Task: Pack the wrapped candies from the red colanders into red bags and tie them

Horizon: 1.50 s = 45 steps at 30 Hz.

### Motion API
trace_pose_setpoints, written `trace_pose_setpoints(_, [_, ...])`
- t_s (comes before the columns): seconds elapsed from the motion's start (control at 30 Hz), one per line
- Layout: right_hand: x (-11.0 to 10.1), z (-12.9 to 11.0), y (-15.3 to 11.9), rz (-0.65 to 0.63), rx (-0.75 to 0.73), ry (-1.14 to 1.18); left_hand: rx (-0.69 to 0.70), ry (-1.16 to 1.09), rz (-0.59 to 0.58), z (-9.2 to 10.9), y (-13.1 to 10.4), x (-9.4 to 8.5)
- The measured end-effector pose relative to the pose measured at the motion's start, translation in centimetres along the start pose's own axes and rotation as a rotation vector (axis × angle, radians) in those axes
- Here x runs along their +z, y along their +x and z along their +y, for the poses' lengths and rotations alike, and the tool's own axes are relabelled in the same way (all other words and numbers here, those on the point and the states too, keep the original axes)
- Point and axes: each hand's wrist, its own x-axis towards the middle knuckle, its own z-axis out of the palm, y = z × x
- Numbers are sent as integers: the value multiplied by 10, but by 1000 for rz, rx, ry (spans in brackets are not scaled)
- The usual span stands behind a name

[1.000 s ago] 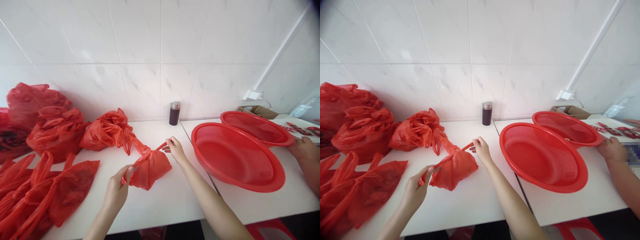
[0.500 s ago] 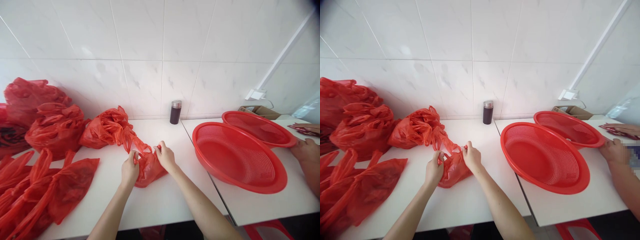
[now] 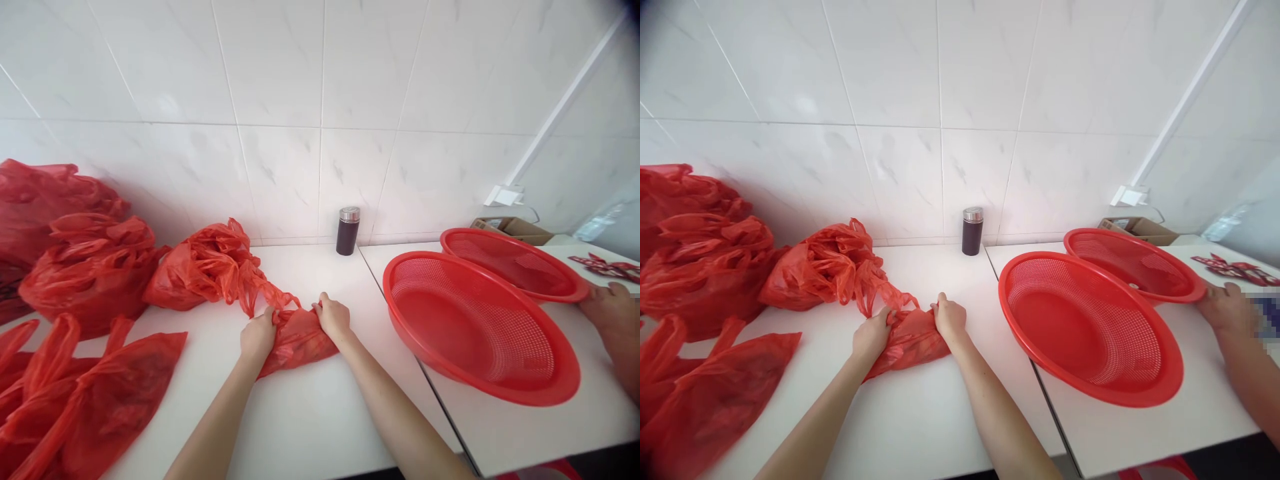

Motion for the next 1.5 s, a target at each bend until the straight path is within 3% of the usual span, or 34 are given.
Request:
trace_pose_setpoints(0.23, [7, 2, -3, 114, 57, 30, 11, -55, 58, -5, -13, 2])
trace_pose_setpoints(0.43, [13, 5, 4, 242, 162, 161, -21, -260, 148, -21, -68, 2])
trace_pose_setpoints(0.57, [12, 10, 5, 306, 171, 309, -45, -461, 177, -19, -103, -4])
trace_pose_setpoints(0.67, [6, 17, 0, 356, 165, 447, -56, -667, 119, -16, -113, -13])
trace_pose_setpoints(0.77, [-5, 22, -9, 392, 111, 613, -64, -698, 47, -17, -112, -29])
trace_pose_setpoints(0.83, [-11, 21, -17, 403, 57, 722, -39, -633, 219, -14, -109, -39])
trace_pose_setpoints(0.9, [-15, 17, -23, 406, 13, 804, 85, -515, 431, -1, -104, -45])
trace_pose_setpoints(0.93, [-16, 14, -26, 406, -6, 840, 165, -458, 458, 9, -101, -45])
trace_pose_setpoints(1.0, [-18, 10, -29, 424, -49, 931, 294, -397, 337, 30, -92, -39])
trace_pose_setpoints(1.1, [-22, 7, -32, 483, -114, 1124, 255, -427, 134, 53, -75, -25])
trace_pose_setpoints(1.23, [-33, 1, -38, 487, -126, 1139, 177, -588, 20, 51, -67, -27])
trace_pose_setpoints(1.3, [-36, -4, -42, 406, -97, 1024, 156, -726, -42, 43, -72, -38])
trace_pose_setpoints(1.5, [-21, -23, -50, -79, -144, 894, 40, -1236, -225, 18, -102, -77])
